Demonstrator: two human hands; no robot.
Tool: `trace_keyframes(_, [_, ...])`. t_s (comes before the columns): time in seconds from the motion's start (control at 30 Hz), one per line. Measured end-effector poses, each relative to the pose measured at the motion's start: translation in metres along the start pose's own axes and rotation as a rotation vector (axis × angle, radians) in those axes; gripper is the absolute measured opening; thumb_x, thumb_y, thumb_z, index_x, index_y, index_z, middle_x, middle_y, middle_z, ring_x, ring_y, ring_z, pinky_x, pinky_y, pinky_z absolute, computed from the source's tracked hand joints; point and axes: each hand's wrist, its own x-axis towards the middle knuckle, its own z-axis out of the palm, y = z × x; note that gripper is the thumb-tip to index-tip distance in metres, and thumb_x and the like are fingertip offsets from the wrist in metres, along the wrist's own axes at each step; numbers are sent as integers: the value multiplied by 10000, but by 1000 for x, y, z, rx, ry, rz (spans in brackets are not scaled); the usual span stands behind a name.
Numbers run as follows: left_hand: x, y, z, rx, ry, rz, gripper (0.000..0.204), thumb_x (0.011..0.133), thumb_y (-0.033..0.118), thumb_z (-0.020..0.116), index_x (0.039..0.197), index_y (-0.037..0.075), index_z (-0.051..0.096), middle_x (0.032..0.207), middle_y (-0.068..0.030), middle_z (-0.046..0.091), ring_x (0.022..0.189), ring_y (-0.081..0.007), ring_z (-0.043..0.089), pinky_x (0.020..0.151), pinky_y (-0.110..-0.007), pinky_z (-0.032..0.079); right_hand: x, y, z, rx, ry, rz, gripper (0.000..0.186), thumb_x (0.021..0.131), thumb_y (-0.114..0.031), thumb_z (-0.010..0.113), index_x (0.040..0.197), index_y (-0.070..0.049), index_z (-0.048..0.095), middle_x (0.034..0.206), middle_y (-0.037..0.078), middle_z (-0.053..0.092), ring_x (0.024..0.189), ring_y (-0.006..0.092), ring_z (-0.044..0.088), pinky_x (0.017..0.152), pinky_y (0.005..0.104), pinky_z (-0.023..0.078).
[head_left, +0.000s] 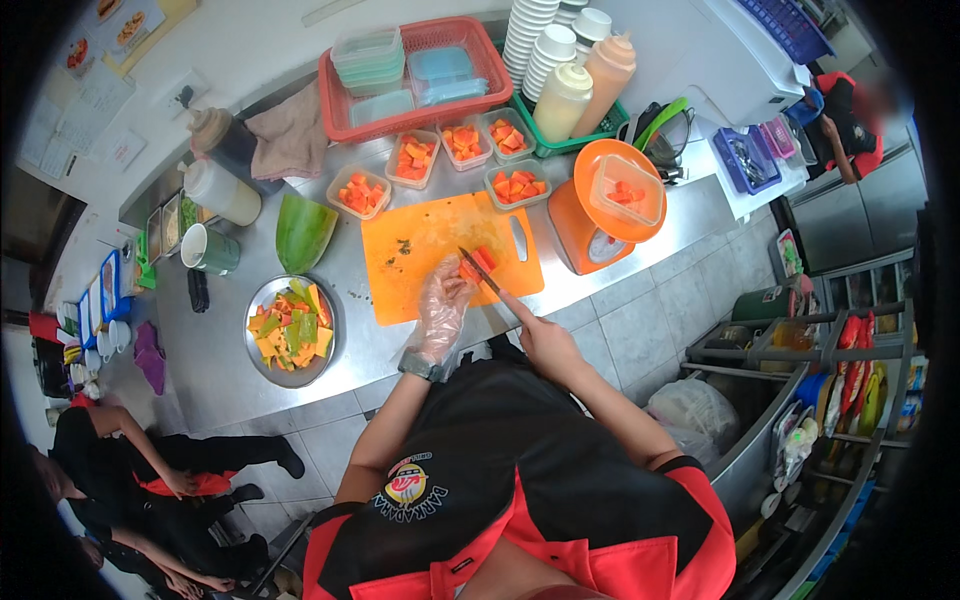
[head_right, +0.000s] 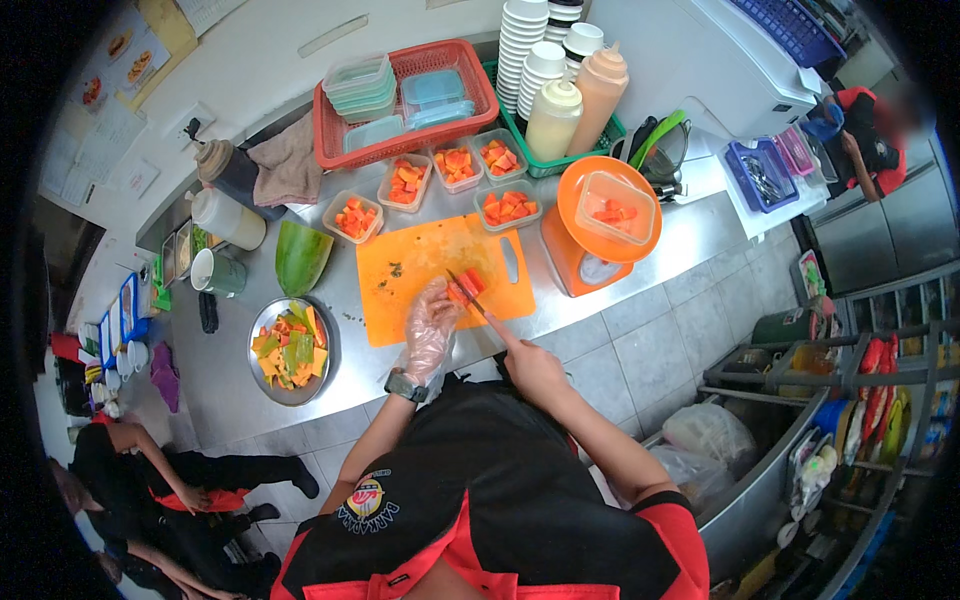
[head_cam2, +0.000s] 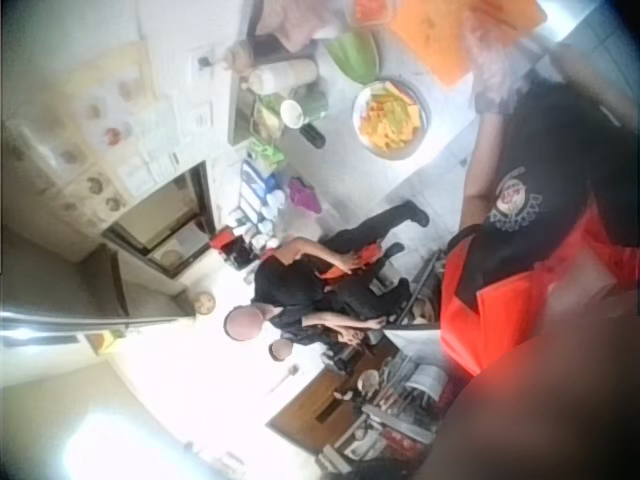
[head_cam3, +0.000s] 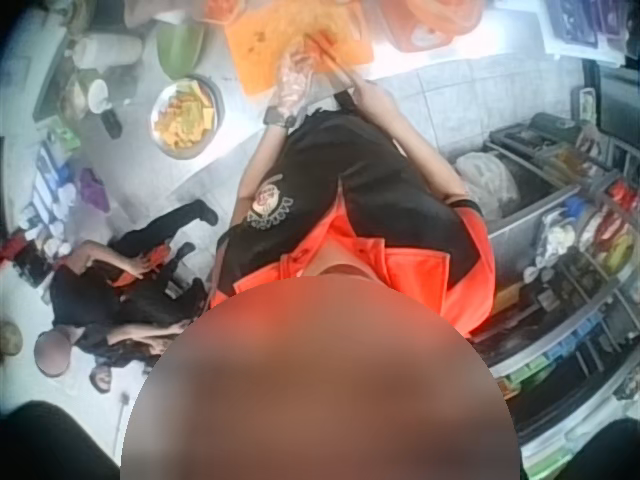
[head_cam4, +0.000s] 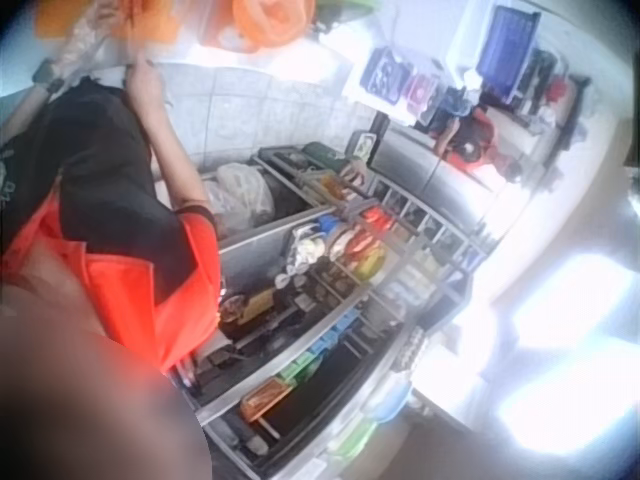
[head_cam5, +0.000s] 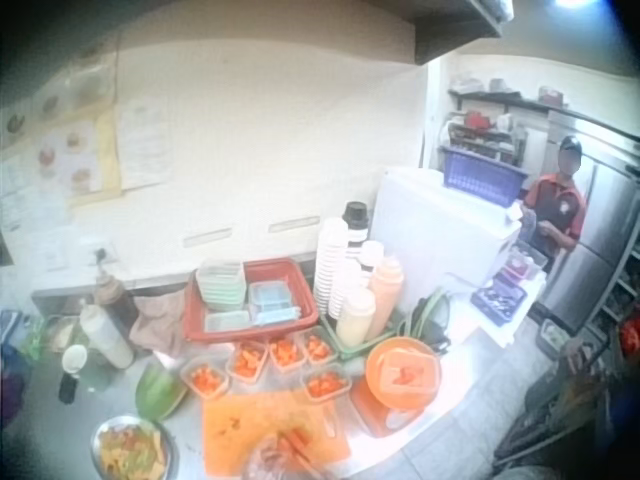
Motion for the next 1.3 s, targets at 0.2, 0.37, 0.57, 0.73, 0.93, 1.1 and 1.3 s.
trace_keyframes(0.2, [22,29,-16,658,-216,297,672,735,-139,561,1362,84,471,1286,-138,518,1061,-261,554,926,-335,460,-16,-6,-20,169,124,27,735,884,-49,505,1500,-325,216,860,242,635,774,428,637,726,502,513])
trace_keyframes(0.37, [59,62,-14,1089,-670,515,643,728,-28,575,1345,144,518,1383,-181,467,1253,-366,462,1058,-410,352,-23,14,-18,188,147,85,733,876,-36,494,1497,-319,229,814,251,627,768,427,634,721,508,503])
trace_keyframes(0.57, [94,66,-8,1051,-1007,368,653,702,45,695,1324,157,530,1361,-164,484,1276,-342,436,1061,-411,362,-28,23,-17,171,68,132,722,876,-46,485,1497,-310,230,784,265,627,751,443,626,706,525,493])
trace_keyframes(0.73, [85,72,-6,956,-820,347,650,658,88,771,1267,66,546,1209,-154,545,1160,-352,510,994,-397,428,-28,25,-10,237,84,100,704,886,-65,480,1499,-295,221,781,283,620,751,450,623,702,528,490])
trace_keyframes(0.93, [46,48,3,949,-353,230,717,673,129,802,1309,6,497,1193,-200,500,1124,-372,512,977,-418,425,-14,22,-2,241,58,52,695,897,-84,480,1504,-284,204,764,281,621,729,445,628,695,531,493])
trace_keyframes(1.1, [31,25,3,568,-216,170,818,664,37,796,1389,9,419,1209,-166,451,1078,-299,531,873,-347,498,-3,20,7,176,29,67,698,899,-95,485,1504,-294,202,785,262,635,721,433,635,690,535,503])
trace_keyframes(1.3, [15,23,-8,504,-174,19,872,666,-86,741,1444,49,372,1238,-102,413,832,-132,529,729,-232,523,-2,16,6,103,84,39,705,887,-85,493,1500,-307,223,791,235,643,704,416,642,670,527,513])
